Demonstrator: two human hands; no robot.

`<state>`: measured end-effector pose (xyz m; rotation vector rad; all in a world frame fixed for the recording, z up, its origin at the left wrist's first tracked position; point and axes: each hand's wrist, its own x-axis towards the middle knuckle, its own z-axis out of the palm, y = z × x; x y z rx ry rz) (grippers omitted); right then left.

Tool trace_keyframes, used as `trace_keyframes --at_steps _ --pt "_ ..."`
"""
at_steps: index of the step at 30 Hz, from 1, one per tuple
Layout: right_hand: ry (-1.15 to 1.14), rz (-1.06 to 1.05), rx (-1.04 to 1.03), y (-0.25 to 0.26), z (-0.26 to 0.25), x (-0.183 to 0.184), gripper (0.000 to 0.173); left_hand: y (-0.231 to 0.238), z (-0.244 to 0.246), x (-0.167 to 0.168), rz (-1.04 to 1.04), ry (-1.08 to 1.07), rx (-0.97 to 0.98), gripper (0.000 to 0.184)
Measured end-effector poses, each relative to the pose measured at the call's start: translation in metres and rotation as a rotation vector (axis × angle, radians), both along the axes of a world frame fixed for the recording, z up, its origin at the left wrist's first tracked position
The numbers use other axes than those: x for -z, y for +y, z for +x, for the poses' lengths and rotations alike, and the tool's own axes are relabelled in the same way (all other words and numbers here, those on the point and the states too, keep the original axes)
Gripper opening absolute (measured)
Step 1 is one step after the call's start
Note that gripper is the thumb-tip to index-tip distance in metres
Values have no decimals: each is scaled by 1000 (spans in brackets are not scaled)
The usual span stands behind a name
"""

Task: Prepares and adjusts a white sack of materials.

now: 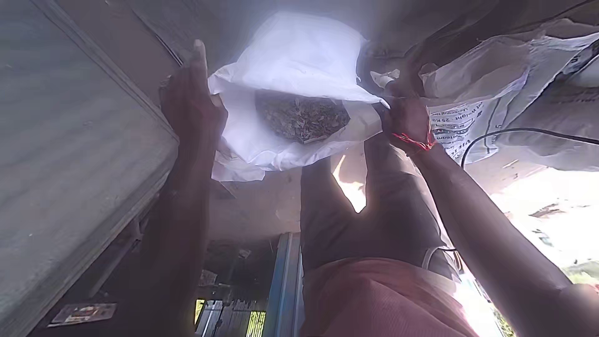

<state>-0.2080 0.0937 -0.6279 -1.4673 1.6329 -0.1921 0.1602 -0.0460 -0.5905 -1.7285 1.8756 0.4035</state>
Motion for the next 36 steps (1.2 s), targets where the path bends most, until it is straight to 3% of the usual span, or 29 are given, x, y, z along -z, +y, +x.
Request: trace_keyframes --at_steps 2,4,7,8,10,11,12,13,15,16,19,21,23,25,27,29,32,34,35,36 --pt "13 13 -56 5 -12 -2 34 -14 46 5 129 -134 -158 49" --pt "-17 -27 -118 2 -10 -3 34 -23 59 4 163 -103 -185 43" --pt "2 1 -99 1 -3 -11 34 0 37 -22 -48 147 -116 62" --pt "36 26 -96 -3 0 -13 40 13 28 -28 -193 275 -55 60" --pt "97 51 -107 -12 9 -17 62 45 7 -26 -431 584 64 35" --pt "111 28 -112 -17 15 -19 65 63 -10 -24 -399 711 75 24" --pt "114 -6 -117 -22 22 -20 61 78 -26 -20 -242 784 46 21" --pt "103 -41 -111 -28 29 -21 49 88 -39 -14 -10 788 -2 26" --pt "65 -136 -77 -39 43 -21 26 83 -48 3 481 596 -171 46" --pt "55 -187 -51 -46 46 -20 24 70 -43 11 589 448 -278 55" --pt "53 -295 9 -57 38 -23 28 46 3 17 423 0 -358 72" --pt "33 -293 -22 -58 34 -23 29 44 18 1 366 -71 -343 77" --pt "18 -273 -59 -57 39 -21 30 52 8 -23 405 -2 -258 86" --pt "13 -271 -52 -57 46 -19 29 64 -16 -35 460 217 -100 81" --pt "17 -278 -40 -56 50 -18 28 83 -53 -29 538 454 62 80" --pt "-3 -294 10 -54 52 -17 30 107 -98 -9 614 561 133 73" --pt "-64 -278 247 -51 49 -18 32 160 -142 25 634 619 -19 33" --pt "-75 -285 356 -57 43 -15 32 205 -149 28 460 636 -155 26" --pt "-81 -296 360 -57 41 -14 31 227 -145 26 308 670 -160 24" --pt "-89 -305 340 -55 42 -13 31 238 -141 22 282 692 -175 26"
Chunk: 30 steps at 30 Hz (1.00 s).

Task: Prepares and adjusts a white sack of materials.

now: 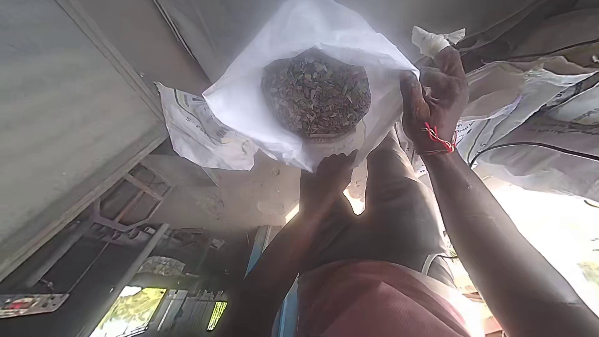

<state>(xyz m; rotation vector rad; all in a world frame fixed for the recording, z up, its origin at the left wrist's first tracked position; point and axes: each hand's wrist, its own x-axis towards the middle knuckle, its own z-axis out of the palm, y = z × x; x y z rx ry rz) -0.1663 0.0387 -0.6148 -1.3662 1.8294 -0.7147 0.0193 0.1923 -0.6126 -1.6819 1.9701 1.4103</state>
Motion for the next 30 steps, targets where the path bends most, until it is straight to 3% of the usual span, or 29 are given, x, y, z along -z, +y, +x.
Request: trace_keyframes --at_steps 3,4,6,10,11,14,16,18,21,23,25,26,28,30 --pt "-10 4 -53 8 8 -2 33 -11 27 -16 347 98 -41 47" --pt "-2 -5 -49 5 8 -2 33 -26 37 -12 375 148 -89 55" --pt "0 -2 -44 3 4 -4 33 -62 56 0 254 135 -229 66" --pt "-22 5 -48 10 4 -7 33 -153 77 53 -5 -275 -561 84" --pt "-27 -2 -50 11 6 -7 32 -171 72 68 -15 -378 -587 79" --pt "-42 -33 -38 9 11 -5 29 -183 21 99 -69 -542 -348 66" --pt "-41 -12 -22 8 11 -5 29 -159 -26 104 -341 -450 -108 59" --pt "-20 -1 -6 7 8 -4 29 -130 -50 84 -340 -209 79 46" --pt "-26 -23 -7 8 2 -3 30 -84 -5 89 -38 -76 487 51" --pt "-31 -37 -13 7 -1 -2 30 -77 53 94 -96 -136 546 38" --pt "-25 -27 -6 4 -3 -1 30 -93 96 92 -203 -331 311 32" --pt "-15 -1 -5 4 -2 -1 31 -103 101 88 -184 -454 110 40" --pt "-3 47 -21 2 3 -4 32 -123 76 83 -59 -603 -351 63" --pt "-11 37 -52 1 7 -4 32 -134 18 80 19 -561 -624 66"
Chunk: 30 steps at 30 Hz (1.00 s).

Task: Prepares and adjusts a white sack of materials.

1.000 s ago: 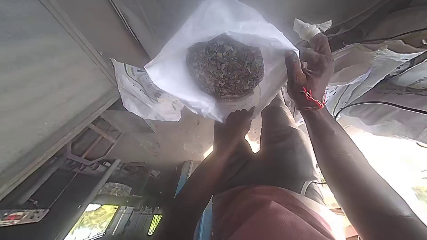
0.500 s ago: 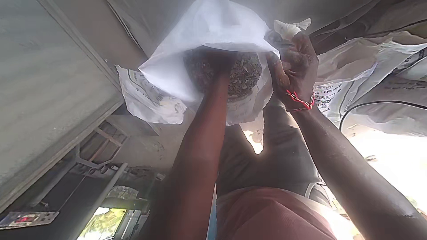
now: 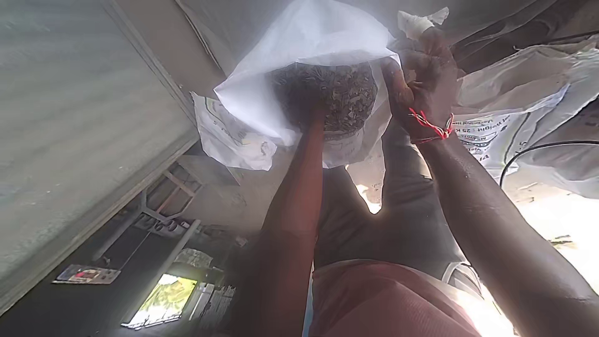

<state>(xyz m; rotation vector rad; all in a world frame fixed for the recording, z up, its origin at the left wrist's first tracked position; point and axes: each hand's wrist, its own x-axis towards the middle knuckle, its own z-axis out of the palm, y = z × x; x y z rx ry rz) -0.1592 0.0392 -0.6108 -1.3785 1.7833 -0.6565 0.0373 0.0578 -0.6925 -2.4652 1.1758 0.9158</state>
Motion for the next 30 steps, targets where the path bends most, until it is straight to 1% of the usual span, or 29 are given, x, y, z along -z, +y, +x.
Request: trace_keyframes --at_steps 1,3,4,5,6,8,10,11,13,15,16,18,19,20,22,25,26,28,29,30 --pt "3 -4 -19 1 -2 -1 32 5 -30 0 -31 76 52 67" --pt "19 12 -59 3 -9 -6 33 17 -73 -16 -153 269 380 50" --pt "24 50 -91 4 -14 -11 34 18 -81 -30 -122 368 500 41" --pt "23 101 -127 3 -20 -16 37 16 -80 -43 -68 431 550 37" --pt "21 148 -162 1 -26 -21 41 17 -72 -54 -31 459 545 37" --pt "8 193 -208 -2 -41 -27 49 35 -38 -75 12 400 459 36" --pt "24 240 -219 -6 -61 -34 54 68 3 -105 52 332 339 33" --pt "35 276 -212 -9 -72 -38 53 90 22 -125 103 305 297 35" --pt "45 352 -163 -16 -95 -48 49 145 47 -171 235 295 270 44" --pt "25 410 -74 -17 -121 -55 47 209 48 -210 364 366 185 61" --pt "35 452 -24 -15 -135 -60 46 239 41 -225 405 431 104 69" --pt "107 539 48 -5 -166 -64 48 285 21 -244 369 609 -149 75" --pt "166 590 61 4 -182 -63 50 295 17 -249 327 653 -254 77" --pt "202 641 88 12 -197 -67 52 294 20 -252 324 669 -290 78" --pt "229 661 187 35 -223 -77 53 291 31 -253 394 689 -243 77" --pt "193 539 290 66 -246 -108 51 303 40 -243 440 774 -128 68" --pt "181 488 316 76 -252 -117 50 317 43 -232 422 809 -86 62" --pt "168 416 367 96 -262 -135 53 357 53 -198 373 863 -46 50" --pt "158 390 412 109 -264 -144 54 374 57 -194 367 853 -40 45" --pt "143 369 470 124 -265 -152 54 386 62 -199 374 812 -23 42"
